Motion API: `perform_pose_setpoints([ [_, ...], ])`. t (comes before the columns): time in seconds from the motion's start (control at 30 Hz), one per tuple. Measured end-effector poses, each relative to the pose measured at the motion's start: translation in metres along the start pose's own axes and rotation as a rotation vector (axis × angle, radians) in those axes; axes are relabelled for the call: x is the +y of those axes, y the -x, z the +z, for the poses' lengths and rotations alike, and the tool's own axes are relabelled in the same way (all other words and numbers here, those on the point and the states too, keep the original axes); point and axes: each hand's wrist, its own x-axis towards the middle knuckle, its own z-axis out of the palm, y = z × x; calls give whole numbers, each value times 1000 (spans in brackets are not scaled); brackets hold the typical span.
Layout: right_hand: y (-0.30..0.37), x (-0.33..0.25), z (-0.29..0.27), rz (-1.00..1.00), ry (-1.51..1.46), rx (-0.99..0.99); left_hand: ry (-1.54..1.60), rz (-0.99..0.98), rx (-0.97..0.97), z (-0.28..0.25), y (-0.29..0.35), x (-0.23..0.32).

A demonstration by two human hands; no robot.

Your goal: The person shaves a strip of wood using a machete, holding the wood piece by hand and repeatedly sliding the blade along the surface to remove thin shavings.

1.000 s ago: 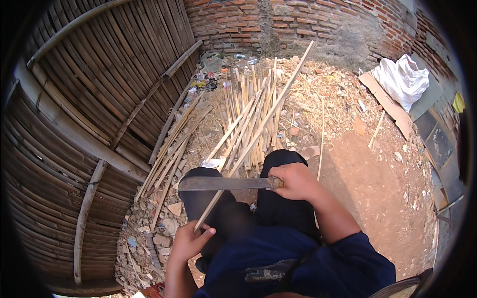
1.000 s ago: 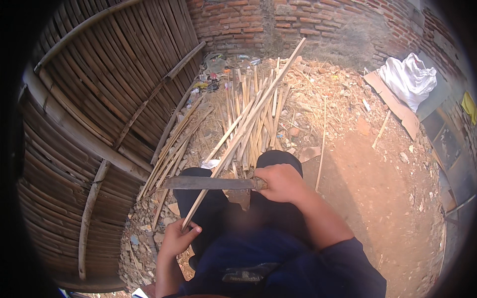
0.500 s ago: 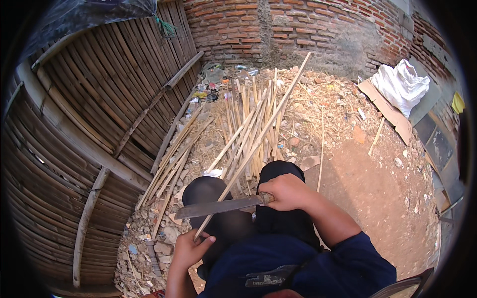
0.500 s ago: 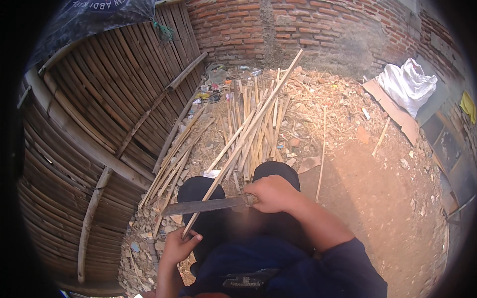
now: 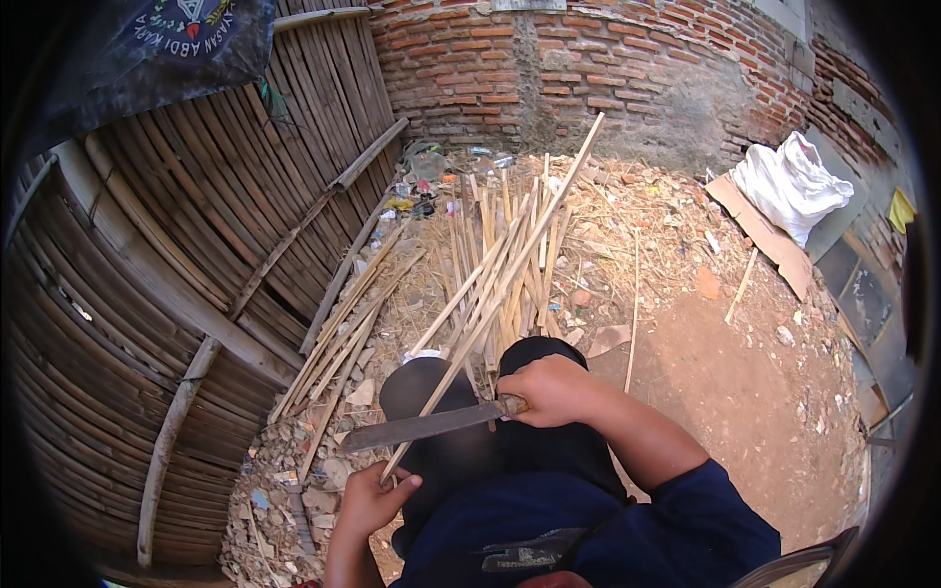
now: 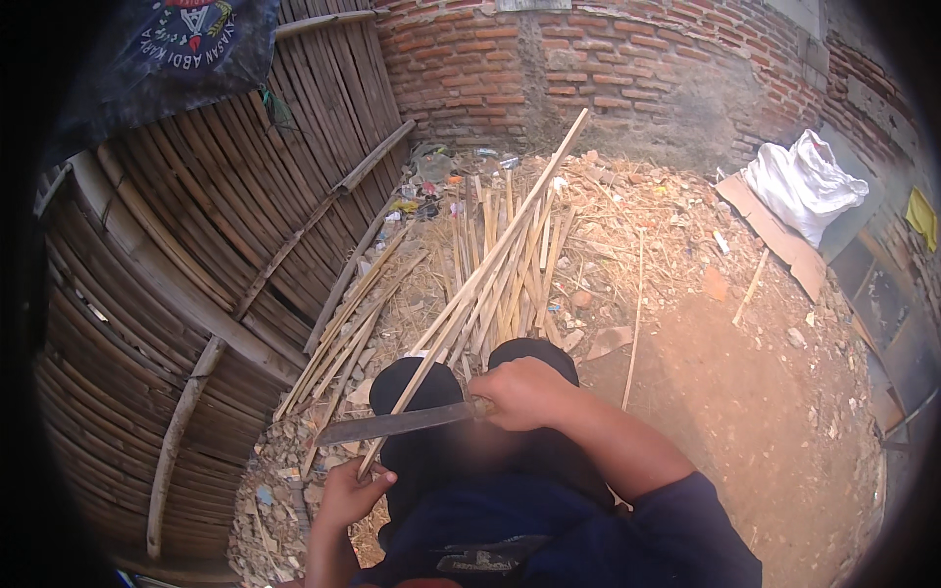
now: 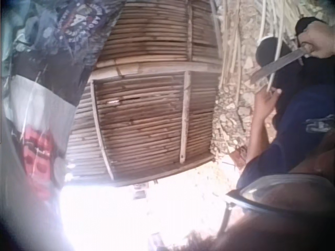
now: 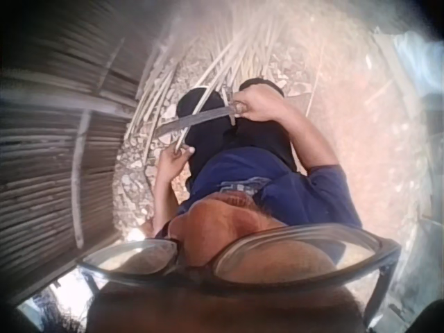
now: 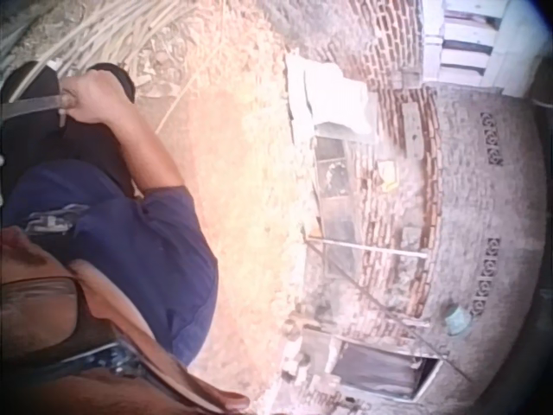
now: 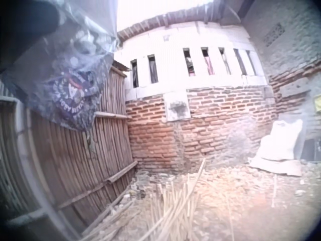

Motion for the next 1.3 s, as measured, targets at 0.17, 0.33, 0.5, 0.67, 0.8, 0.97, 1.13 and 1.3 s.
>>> perform_pose_setpoints([
  [0.17,-3,39,-38,174,-149,261,-58,15,20,-20,8,-20],
  [0.33,7,66,-71,428,-119,492,41,0,-22,-16,5,-20],
  [0.5,-14,12,-39,85,90,47,81,35,-46,-4,-6,-8],
  [0.67,-16,21,-53,52,86,93,124,0,-96,-10,-4,-5],
  [0.8,-21,75,-91,335,-111,465,160,20,-28,-26,0,-9],
  [0.97,-55,73,-85,248,-74,464,15,3,114,-37,-36,17],
  [1.13,-100,64,-62,-73,4,366,-68,115,164,-47,-102,38],
  [1.3,-124,138,-82,298,-288,663,-103,125,138,-76,-167,50],
])
